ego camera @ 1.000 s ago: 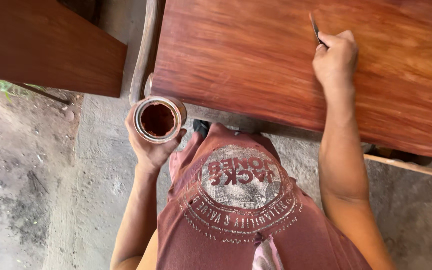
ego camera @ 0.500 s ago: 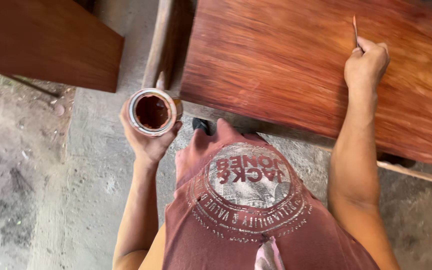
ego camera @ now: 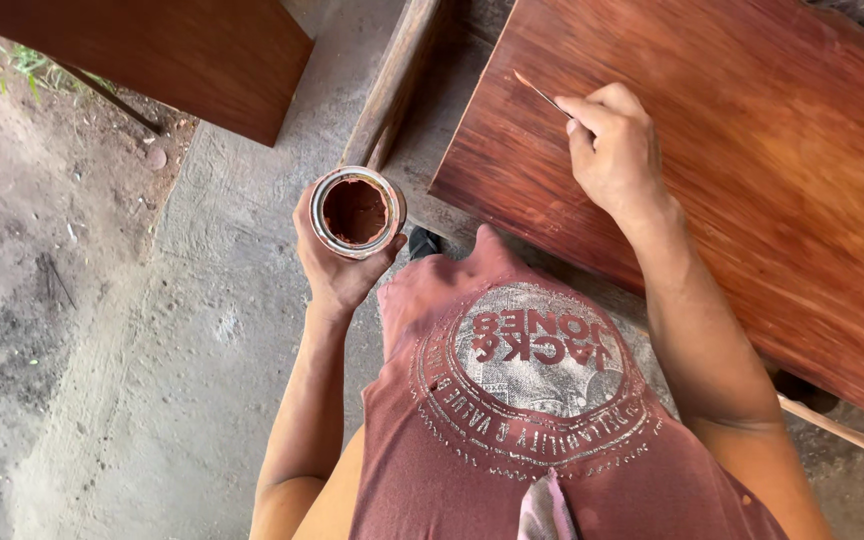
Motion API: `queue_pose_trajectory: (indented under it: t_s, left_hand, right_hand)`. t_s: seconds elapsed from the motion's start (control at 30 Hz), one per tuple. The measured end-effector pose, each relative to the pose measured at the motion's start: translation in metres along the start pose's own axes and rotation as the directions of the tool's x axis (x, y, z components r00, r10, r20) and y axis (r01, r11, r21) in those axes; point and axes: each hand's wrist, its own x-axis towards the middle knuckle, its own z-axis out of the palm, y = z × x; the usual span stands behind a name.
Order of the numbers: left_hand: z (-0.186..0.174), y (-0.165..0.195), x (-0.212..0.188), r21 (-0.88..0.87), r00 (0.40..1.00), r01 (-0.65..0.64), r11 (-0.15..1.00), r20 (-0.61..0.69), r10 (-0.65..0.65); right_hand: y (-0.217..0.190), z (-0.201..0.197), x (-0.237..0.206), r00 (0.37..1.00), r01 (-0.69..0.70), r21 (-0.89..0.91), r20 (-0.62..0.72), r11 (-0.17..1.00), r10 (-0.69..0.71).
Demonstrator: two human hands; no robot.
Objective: The person applies reddish-brown wood stain to a large wooden board using a brush, dipping the brush into an open can of stain held in the other hand. They set the board down, pick up and reposition another stained board, then resume brushing stain across the surface and edges.
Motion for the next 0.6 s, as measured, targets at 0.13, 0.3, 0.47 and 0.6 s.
queue_pose_trajectory:
  t_s: [0.13,0.3,0.47,0.6]
  left_hand:
    - [-0.003,-0.003,-0.002,0.072,1.0,-0.001,0.997,0.022,0.0]
    - [-0.004,-0.002,-0.001,0.075,0.998,0.059,0.995,0.025,-0.061]
    - [-0.003,-0.001,0.003,0.073,0.998,-0.022,0.997,0.056,0.018]
    - [-0.003,-0.001,0.003,-0.009,0.996,-0.052,0.999,0.072,0.053]
  right_hand:
    - [-0.001,0.008,0.005,0.986,0.121,0.087,0.109,0.989,-0.13]
    - [0.029,-0.001,0.021,0.999,0.026,0.009,0.047,1.0,-0.026]
    - [0.043,0.014,0.043,0.999,0.009,-0.096,-0.047,0.995,-0.014]
    - [0.02,0.013,0.024,0.983,0.145,0.026,0.114,0.989,-0.147]
